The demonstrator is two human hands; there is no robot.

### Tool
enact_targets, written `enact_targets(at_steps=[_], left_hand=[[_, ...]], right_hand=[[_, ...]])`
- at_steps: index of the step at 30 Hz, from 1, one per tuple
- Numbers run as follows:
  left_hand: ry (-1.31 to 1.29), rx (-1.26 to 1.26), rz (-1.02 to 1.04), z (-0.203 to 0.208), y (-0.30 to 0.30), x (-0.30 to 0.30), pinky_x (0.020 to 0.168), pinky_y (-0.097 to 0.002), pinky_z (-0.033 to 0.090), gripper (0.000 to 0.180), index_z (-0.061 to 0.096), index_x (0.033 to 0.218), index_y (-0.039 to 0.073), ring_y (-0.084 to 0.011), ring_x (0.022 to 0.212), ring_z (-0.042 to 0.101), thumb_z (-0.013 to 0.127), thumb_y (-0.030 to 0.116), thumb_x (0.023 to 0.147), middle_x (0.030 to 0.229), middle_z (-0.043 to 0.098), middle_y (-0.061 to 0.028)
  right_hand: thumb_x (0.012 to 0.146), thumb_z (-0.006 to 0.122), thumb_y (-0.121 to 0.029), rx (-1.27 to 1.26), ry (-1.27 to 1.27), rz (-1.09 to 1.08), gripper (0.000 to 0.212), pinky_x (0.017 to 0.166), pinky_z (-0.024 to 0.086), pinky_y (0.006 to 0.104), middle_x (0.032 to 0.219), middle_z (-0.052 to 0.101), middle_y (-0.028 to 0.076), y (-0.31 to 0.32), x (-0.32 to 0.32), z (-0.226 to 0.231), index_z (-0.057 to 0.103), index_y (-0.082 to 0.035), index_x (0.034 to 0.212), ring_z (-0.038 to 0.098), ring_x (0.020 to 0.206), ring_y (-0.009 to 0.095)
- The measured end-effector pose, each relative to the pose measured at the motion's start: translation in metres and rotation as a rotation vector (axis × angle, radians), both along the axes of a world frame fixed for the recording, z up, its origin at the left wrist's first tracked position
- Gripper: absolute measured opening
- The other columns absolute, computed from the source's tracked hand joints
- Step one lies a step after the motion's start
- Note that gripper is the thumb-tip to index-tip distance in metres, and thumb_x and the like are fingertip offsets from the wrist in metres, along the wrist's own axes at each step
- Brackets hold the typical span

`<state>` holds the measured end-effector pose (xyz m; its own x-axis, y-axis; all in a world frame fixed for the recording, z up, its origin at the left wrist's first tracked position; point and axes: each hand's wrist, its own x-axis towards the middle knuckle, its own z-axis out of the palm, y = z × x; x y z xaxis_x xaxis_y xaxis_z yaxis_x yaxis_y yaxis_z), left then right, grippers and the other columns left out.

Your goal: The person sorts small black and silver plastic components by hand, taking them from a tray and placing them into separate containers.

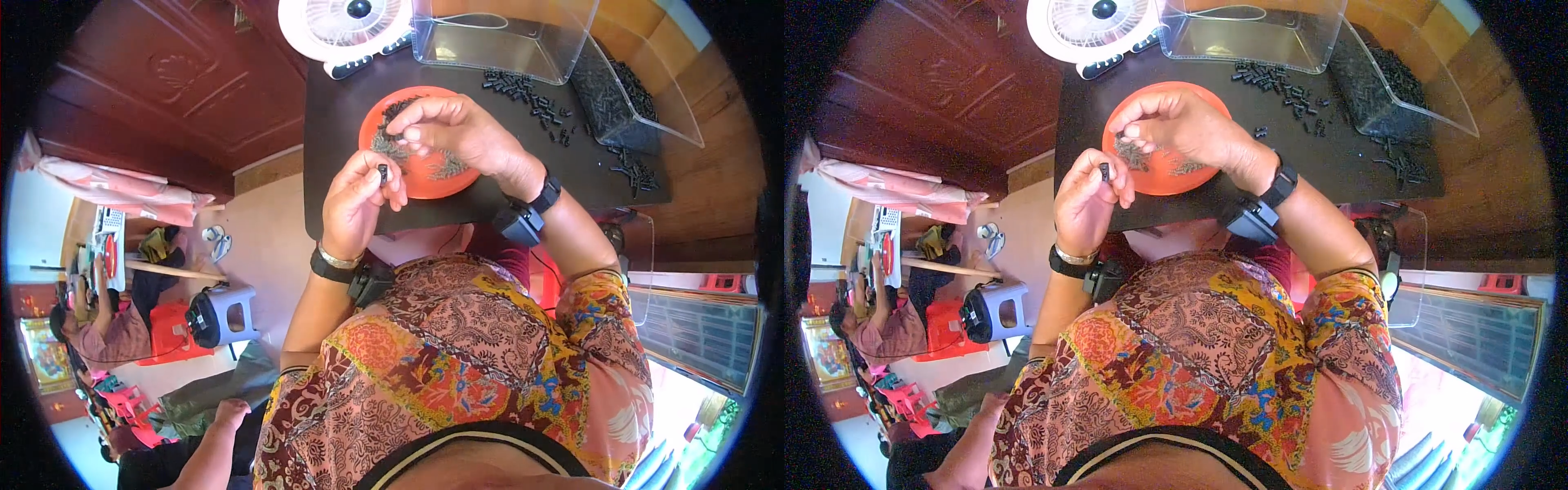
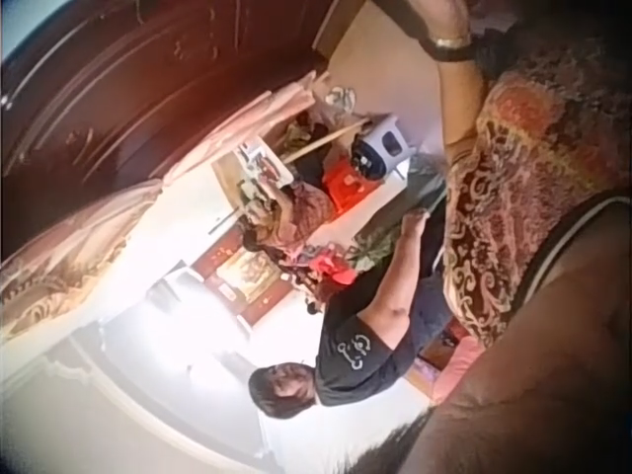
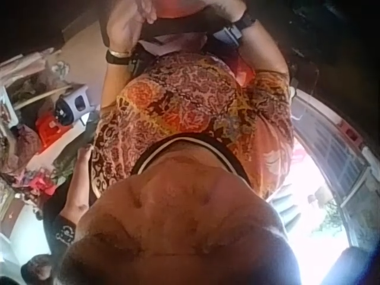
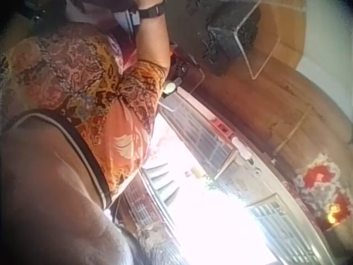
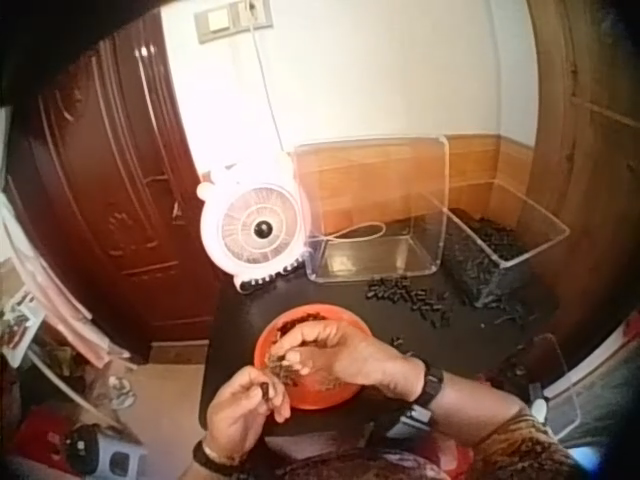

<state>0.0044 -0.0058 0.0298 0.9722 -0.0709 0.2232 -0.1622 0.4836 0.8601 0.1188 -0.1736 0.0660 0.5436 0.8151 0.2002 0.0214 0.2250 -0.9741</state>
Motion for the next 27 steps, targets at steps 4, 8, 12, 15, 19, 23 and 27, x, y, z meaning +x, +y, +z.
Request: enact_targets(at_steps=[4,8,12,15,19,23,27], left_hand=[[0.032,0.006,-0.007,0.003,-0.002,0.001,0.063,-0.0273,0.043,0.023,0.050,0.090,0.003,-0.0176,0.070,0.054,0.052,0.025,0.093,0.080,0.052,-0.0076],[0.040,0.019,-0.027,0.003,-0.001,0.004,0.063,-0.0253,0.043,0.023,0.052,0.090,0.002,-0.0148,0.069,0.056,0.052,0.024,0.093,0.078,0.054,-0.0054],[0.053,0.059,-0.055,0.000,0.000,0.007,0.063,-0.0252,0.043,0.023,0.053,0.091,0.002,-0.0145,0.069,0.056,0.052,0.025,0.093,0.077,0.054,-0.0051],[0.066,0.052,-0.061,-0.001,-0.001,0.007,0.063,-0.0250,0.042,0.023,0.053,0.090,0.002,-0.0142,0.069,0.055,0.052,0.025,0.093,0.076,0.054,-0.0048],[0.061,0.064,-0.075,-0.001,-0.002,0.008,0.062,-0.0251,0.042,0.024,0.052,0.088,0.003,-0.0139,0.069,0.055,0.052,0.027,0.093,0.077,0.055,-0.0046],[0.074,0.090,-0.090,-0.003,-0.001,0.007,0.062,-0.0253,0.042,0.025,0.052,0.087,0.004,-0.0138,0.068,0.054,0.053,0.028,0.093,0.077,0.054,-0.0043],[0.072,0.054,-0.104,-0.004,-0.002,0.006,0.061,-0.0253,0.041,0.025,0.053,0.087,0.004,-0.0140,0.068,0.054,0.053,0.028,0.093,0.077,0.054,-0.0040]], right_hand=[[0.091,0.061,-0.013,-0.035,-0.042,0.029,0.014,0.076,0.045,0.0221,0.087,0.062,-0.002,-0.001,0.005,0.000,0.064,-0.002,0.099,0.053,0.079,0.004],[0.090,0.062,-0.017,-0.136,-0.038,0.109,0.017,0.073,0.044,0.0215,0.084,0.062,-0.002,-0.005,0.004,0.013,0.064,-0.002,0.097,0.053,0.078,0.005],[0.091,0.061,-0.020,-0.212,-0.084,0.121,0.017,0.072,0.044,0.0214,0.082,0.062,-0.003,-0.007,0.001,0.018,0.064,-0.003,0.096,0.054,0.077,0.005],[0.092,0.060,-0.018,-0.255,-0.132,0.127,0.016,0.075,0.045,0.0233,0.083,0.062,-0.002,-0.007,0.003,0.014,0.063,-0.003,0.095,0.055,0.079,0.006],[0.092,0.058,-0.014,-0.264,-0.146,0.131,0.014,0.081,0.046,0.0269,0.085,0.063,0.000,-0.007,-0.002,0.019,0.062,-0.001,0.094,0.058,0.084,0.009],[0.092,0.057,-0.011,-0.222,-0.228,0.153,0.011,0.082,0.045,0.0269,0.086,0.063,0.000,-0.007,-0.003,0.018,0.061,-0.001,0.094,0.058,0.085,0.009],[0.092,0.055,-0.008,-0.212,-0.237,0.180,0.009,0.082,0.046,0.0269,0.086,0.064,0.001,-0.006,-0.006,0.018,0.059,-0.001,0.094,0.058,0.086,0.009]])
